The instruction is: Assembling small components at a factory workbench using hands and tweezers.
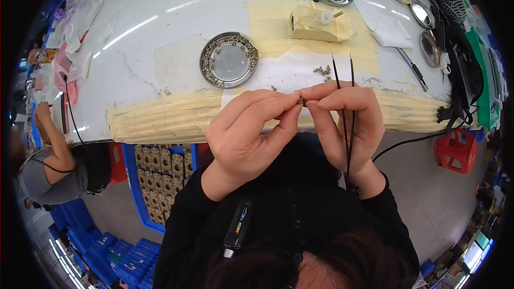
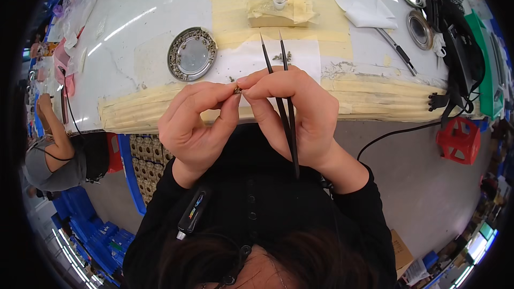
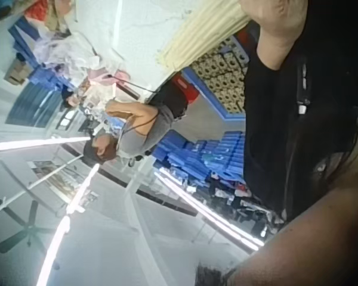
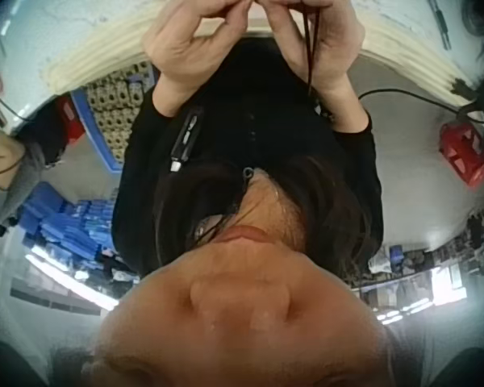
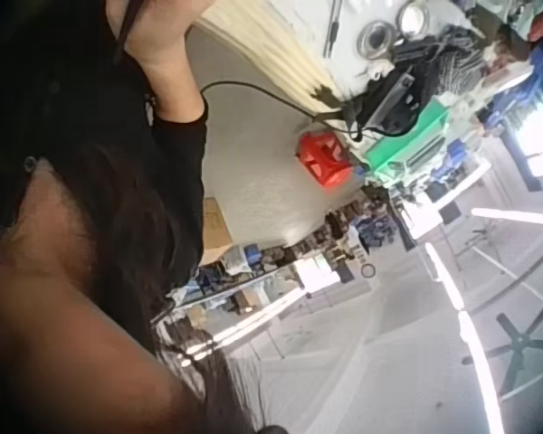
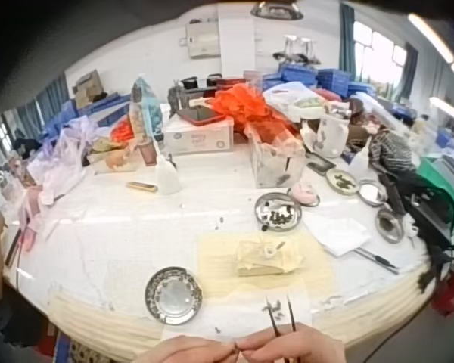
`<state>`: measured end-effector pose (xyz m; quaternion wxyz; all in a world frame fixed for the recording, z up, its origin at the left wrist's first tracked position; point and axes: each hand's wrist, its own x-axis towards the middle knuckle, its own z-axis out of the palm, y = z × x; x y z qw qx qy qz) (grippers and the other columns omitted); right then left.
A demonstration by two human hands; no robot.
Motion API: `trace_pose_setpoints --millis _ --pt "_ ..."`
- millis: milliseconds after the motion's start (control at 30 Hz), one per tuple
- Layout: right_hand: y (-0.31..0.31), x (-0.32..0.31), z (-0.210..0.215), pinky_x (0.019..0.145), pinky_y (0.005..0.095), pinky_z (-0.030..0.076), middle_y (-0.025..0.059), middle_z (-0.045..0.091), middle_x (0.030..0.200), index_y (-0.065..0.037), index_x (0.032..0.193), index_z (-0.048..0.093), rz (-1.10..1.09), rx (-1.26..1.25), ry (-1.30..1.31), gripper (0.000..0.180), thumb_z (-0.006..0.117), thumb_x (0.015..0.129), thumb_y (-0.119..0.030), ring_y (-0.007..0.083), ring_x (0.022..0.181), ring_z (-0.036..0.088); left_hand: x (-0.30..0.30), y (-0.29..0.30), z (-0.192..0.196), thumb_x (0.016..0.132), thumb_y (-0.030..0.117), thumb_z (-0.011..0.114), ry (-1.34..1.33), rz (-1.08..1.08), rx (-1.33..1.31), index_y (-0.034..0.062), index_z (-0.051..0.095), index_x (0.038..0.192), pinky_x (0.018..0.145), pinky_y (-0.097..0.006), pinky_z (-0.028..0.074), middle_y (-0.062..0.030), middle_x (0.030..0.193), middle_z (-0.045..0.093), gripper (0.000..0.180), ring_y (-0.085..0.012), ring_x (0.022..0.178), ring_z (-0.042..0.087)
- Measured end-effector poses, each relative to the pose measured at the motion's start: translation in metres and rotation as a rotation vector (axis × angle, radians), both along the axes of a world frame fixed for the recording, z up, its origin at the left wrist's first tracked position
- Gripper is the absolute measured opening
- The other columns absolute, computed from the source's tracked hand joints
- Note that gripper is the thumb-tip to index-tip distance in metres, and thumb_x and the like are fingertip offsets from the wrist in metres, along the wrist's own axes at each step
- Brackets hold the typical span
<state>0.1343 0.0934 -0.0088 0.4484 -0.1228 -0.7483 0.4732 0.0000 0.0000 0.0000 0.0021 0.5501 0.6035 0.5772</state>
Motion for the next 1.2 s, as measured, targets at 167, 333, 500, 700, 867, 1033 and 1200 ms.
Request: trace_pose_setpoints --millis 167,333,500,700,867,1033,1200 --pt "-0.003 -0.005 0.002 0.077 0.029 0.055 0.0171 0.068 0.097 0.002 0.1 0.054 0.019 -0.111 0.073 0.021 0.066 0.084 0.009 0.0197 0.085 0.068 0.0 -0.001 0.0 0.07 -0.008 0.076 -0.002 0.005 -0.009 -0.0022 0.07 0.089 0.061 -0.028 0.054 -0.0116 0.079 0.068 0.021 -0.0212 0.07 0.067" --pt "0.002 0.004 0.004 0.085 0.0325 0.054 0.0197 0.064 0.103 0.003 0.105 0.049 0.013 -0.222 0.141 0.024 0.064 0.086 0.006 0.0217 0.094 0.066 -0.005 0.003 -0.002 0.072 -0.009 0.074 0.078 0.014 -0.046 -0.0045 0.069 0.088 0.06 -0.026 0.052 -0.0119 0.078 0.067 0.017 -0.0176 0.067 0.066" --pt "0.014 0.021 0.005 0.089 0.035 0.051 0.0186 0.063 0.104 0.002 0.106 0.048 -0.092 -0.224 0.13 0.02 0.06 0.093 -0.006 0.0211 0.095 0.063 -0.015 0.009 -0.003 0.076 -0.008 0.072 0.136 0.033 -0.201 -0.0027 0.069 0.088 0.058 -0.024 0.051 -0.0088 0.08 0.066 0.013 -0.0133 0.066 0.063" --pt "0.029 0.032 0.002 0.085 0.0324 0.05 0.0179 0.066 0.098 0.001 0.102 0.05 -0.258 -0.182 0.119 0.019 0.06 0.095 -0.014 0.0195 0.091 0.063 -0.025 0.033 0.003 0.078 0.0 0.072 0.216 0.004 -0.356 0.0007 0.069 0.088 0.056 -0.027 0.046 -0.0059 0.077 0.059 0.01 -0.0166 0.065 0.057" --pt "0.033 0.036 0.001 0.085 0.032 0.05 0.0179 0.066 0.098 0.001 0.102 0.051 -0.31 -0.185 0.1 0.02 0.061 0.095 -0.014 0.0191 0.091 0.063 -0.02 0.042 0.003 0.079 0.001 0.072 0.227 -0.059 -0.401 0.0004 0.07 0.091 0.059 -0.03 0.044 -0.0072 0.077 0.058 0.012 -0.0192 0.068 0.055" --pt "0.042 0.043 -0.002 0.085 0.0321 0.05 0.0188 0.065 0.098 0.003 0.103 0.051 -0.334 -0.132 0.087 0.025 0.06 0.096 -0.019 0.0201 0.091 0.063 -0.025 0.035 0.003 0.079 -0.001 0.072 0.137 -0.055 -0.351 0.0001 0.071 0.093 0.057 -0.029 0.042 -0.0068 0.076 0.057 0.014 -0.0182 0.065 0.053" --pt "0.054 0.059 -0.005 0.083 0.0313 0.049 0.0164 0.065 0.098 0.004 0.103 0.055 -0.37 -0.042 0.031 0.027 0.058 0.098 -0.023 0.0192 0.091 0.063 -0.044 0.015 0.021 0.076 -0.003 0.073 0.019 0.069 -0.365 0.0004 0.071 0.089 0.054 -0.025 0.036 -0.0044 0.076 0.058 0.014 -0.0124 0.063 0.048"
